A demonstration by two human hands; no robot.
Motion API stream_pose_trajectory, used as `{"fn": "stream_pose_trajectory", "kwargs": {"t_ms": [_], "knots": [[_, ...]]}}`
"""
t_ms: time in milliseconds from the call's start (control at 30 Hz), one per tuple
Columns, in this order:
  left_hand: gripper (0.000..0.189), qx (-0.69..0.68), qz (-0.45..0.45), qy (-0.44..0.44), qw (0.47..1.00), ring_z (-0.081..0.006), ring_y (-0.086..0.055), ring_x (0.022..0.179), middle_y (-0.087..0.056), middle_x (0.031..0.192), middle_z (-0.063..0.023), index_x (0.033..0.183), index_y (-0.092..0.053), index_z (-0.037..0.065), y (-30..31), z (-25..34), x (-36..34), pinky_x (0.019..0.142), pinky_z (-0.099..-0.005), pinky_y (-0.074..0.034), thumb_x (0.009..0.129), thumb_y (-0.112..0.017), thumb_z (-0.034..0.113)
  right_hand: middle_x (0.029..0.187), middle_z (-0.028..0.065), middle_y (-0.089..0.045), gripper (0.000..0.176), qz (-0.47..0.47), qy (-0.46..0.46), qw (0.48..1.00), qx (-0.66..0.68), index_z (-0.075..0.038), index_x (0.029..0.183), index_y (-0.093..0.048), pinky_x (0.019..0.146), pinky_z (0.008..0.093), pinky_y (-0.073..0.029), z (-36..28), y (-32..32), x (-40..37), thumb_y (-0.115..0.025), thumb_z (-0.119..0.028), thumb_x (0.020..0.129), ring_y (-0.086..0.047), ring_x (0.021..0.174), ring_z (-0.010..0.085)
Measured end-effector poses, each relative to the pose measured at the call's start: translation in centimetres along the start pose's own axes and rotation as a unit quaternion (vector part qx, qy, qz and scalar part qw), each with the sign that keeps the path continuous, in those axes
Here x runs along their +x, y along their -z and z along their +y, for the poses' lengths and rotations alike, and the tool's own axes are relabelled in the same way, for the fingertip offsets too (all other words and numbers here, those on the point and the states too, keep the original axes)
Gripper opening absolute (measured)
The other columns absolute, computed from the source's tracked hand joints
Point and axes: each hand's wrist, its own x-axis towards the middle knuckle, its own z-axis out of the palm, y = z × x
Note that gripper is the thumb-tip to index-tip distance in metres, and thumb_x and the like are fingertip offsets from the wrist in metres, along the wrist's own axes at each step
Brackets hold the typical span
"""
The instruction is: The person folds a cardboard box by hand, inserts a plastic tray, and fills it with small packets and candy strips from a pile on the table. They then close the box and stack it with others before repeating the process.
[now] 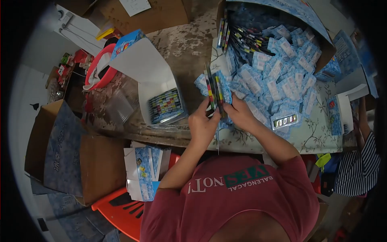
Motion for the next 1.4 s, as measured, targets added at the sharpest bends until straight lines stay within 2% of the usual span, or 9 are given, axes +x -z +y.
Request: {"fn": "stream_pose_trajectory", "kwargs": {"t_ms": [333, 533, 600, 633, 833, 1033, 1200, 1267, 1400], "knots": [[0.059, -0.059, -0.133, 0.122, 0.982, -0.0255, -0.059, 0.103, -0.05, 0.123, -0.0244, 0.133, -0.033, -0.006, 0.0, -10.3, -7.7, 0.078, -0.031, -0.048, 0.088, -0.057, 0.023, 0.116, 0.0275, -0.052, 0.087, -0.16, -0.102, 0.977, -0.102, 0.003, 0.138, -0.018, 0.086, 0.0368, -0.044, 3.2, -2.3, -2.2, -0.056, -0.052, 0.083, -0.055, 0.105, 0.0379], [0.043, -0.156, -0.149, 0.199, 0.956, -0.024, -0.062, 0.094, -0.057, 0.114, -0.022, 0.121, -0.05, -0.004, -0.2, -11.6, -7.8, 0.077, -0.0303, -0.048, 0.086, -0.06, 0.019, 0.112, 0.0283, -0.054, 0.08, -0.11, -0.047, 0.972, -0.201, -0.001, 0.139, -0.015, 0.08, 0.0395, -0.046, 3.9, -3.7, -7.2, -0.06, -0.028, 0.079, -0.058, 0.096, 0.0394], [0.033, -0.009, -0.147, 0.118, 0.982, -0.0142, -0.059, 0.093, -0.064, 0.098, -0.0135, 0.114, -0.057, -0.003, 0.5, -10.5, -6.1, 0.075, -0.025, -0.047, 0.085, -0.061, 0.012, 0.109, 0.0287, -0.055, 0.076, -0.129, -0.13, 0.97, -0.161, -0.002, 0.139, -0.017, 0.078, 0.0405, -0.047, 4.7, -2.6, -6.7, -0.059, -0.02, 0.078, -0.059, 0.092, 0.0395], [0.026, 0.003, -0.069, 0.037, 0.997, -0.029, -0.062, 0.084, -0.063, 0.088, -0.0178, 0.101, -0.065, 0.004, 0.3, -10.4, -5.2, 0.067, -0.0359, -0.049, 0.075, -0.064, 0.01, 0.104, 0.028, -0.057, 0.075, -0.124, -0.122, 0.972, -0.158, -0.003, 0.138, -0.017, 0.075, 0.0414, -0.048, 5.5, -2.0, -6.3, -0.057, -0.016, 0.076, -0.06, 0.089, 0.0393], [0.011, 0.248, -0.253, -0.186, 0.916, -0.0346, -0.059, 0.078, -0.062, 0.08, -0.0152, 0.075, -0.065, 0.006, 0.9, -8.4, 0.5, 0.064, -0.0431, -0.048, 0.068, -0.057, 0.005, 0.081, 0.0256, -0.061, 0.077, -0.133, -0.097, 0.962, -0.216, -0.002, 0.137, -0.018, 0.063, 0.044, -0.047, 4.1, -1.1, -5.1, -0.06, -0.018, 0.074, -0.061, 0.073, 0.0396], [0.013, 0.281, -0.462, -0.156, 0.827, -0.0351, -0.06, 0.076, -0.062, 0.076, -0.0157, 0.068, -0.065, 0.007, 1.8, -7.6, 3.4, 0.067, -0.0438, -0.048, 0.071, -0.055, 0.014, 0.075, 0.0253, -0.059, 0.079, -0.137, -0.135, 0.95, -0.244, -0.003, 0.136, -0.021, 0.063, 0.0432, -0.047, 3.7, 0.9, -7.6, -0.067, -0.02, 0.075, -0.061, 0.072, 0.0381], [0.023, 0.282, -0.383, -0.132, 0.87, -0.0353, -0.055, 0.095, -0.057, 0.105, -0.017, 0.093, -0.061, 0.006, 3.5, -5.5, 1.7, 0.077, -0.0448, -0.047, 0.071, -0.053, 0.004, 0.075, 0.0197, -0.061, 0.043, -0.184, -0.035, 0.968, -0.166, -0.001, 0.114, -0.05, 0.06, 0.0368, -0.046, 4.3, 6.6, -9.0, -0.066, -0.011, 0.076, -0.06, 0.067, 0.0318], [0.033, 0.237, -0.29, -0.15, 0.915, -0.0352, -0.052, 0.104, -0.053, 0.118, -0.0176, 0.104, -0.059, 0.006, 3.4, -5.9, 1.4, 0.081, -0.0442, -0.046, 0.072, -0.052, 0.001, 0.07, 0.0108, -0.057, 0.02, -0.096, -0.075, 0.985, -0.12, -0.001, 0.095, -0.057, 0.057, 0.029, -0.043, 3.5, 8.3, -7.9, -0.065, -0.008, 0.078, -0.054, 0.062, 0.0162], [0.049, 0.399, -0.175, -0.239, 0.868, -0.0344, -0.042, 0.12, -0.04, 0.134, -0.0184, 0.119, -0.049, 0.003, 1.5, -10.7, 1.8, 0.093, -0.0407, -0.042, 0.071, -0.052, -0.005, 0.07, 0.0143, -0.057, 0.016, 0.061, -0.112, 0.986, 0.11, -0.002, 0.09, -0.054, 0.053, 0.0298, -0.041, 6.6, 6.3, -4.1, -0.063, -0.006, 0.077, -0.051, 0.056, 0.0232]]}}
